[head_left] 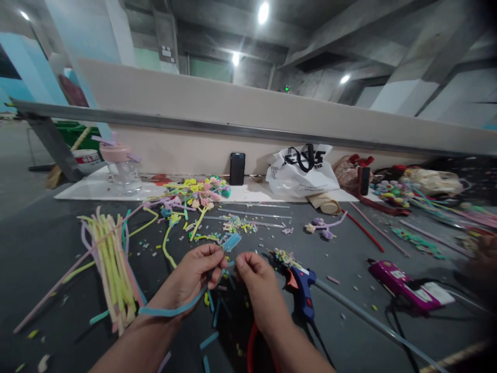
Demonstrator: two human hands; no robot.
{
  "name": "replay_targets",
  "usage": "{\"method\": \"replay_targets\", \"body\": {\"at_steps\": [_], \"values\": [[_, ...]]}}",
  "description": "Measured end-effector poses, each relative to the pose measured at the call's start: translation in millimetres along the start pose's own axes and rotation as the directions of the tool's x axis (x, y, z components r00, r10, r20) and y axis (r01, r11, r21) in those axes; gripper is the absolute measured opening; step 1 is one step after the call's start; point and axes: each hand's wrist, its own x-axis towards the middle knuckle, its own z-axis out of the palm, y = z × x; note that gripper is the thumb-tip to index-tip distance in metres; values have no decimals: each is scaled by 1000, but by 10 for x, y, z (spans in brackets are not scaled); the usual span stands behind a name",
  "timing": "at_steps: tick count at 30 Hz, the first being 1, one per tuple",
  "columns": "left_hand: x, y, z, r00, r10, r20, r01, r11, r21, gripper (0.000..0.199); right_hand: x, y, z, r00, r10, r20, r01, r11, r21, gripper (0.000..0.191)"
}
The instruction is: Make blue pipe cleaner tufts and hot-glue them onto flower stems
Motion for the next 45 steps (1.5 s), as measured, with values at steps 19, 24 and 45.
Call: {"method": "replay_targets", "body": {"at_steps": [19,24,45], "values": [[8,-32,-18,995,-94,13,88,963,254,29,24,-53,-143,873,-471,-123,361,796,-487,12],[22,-60,-44,994,-98,39,84,960,266,29,24,-52,-137,904,-402,-146,306,847,-434,11],[20,-73,-78,984,-147,101,109,943,315,27,21,-11,-122,938,-295,-181,222,914,-340,12]]}}
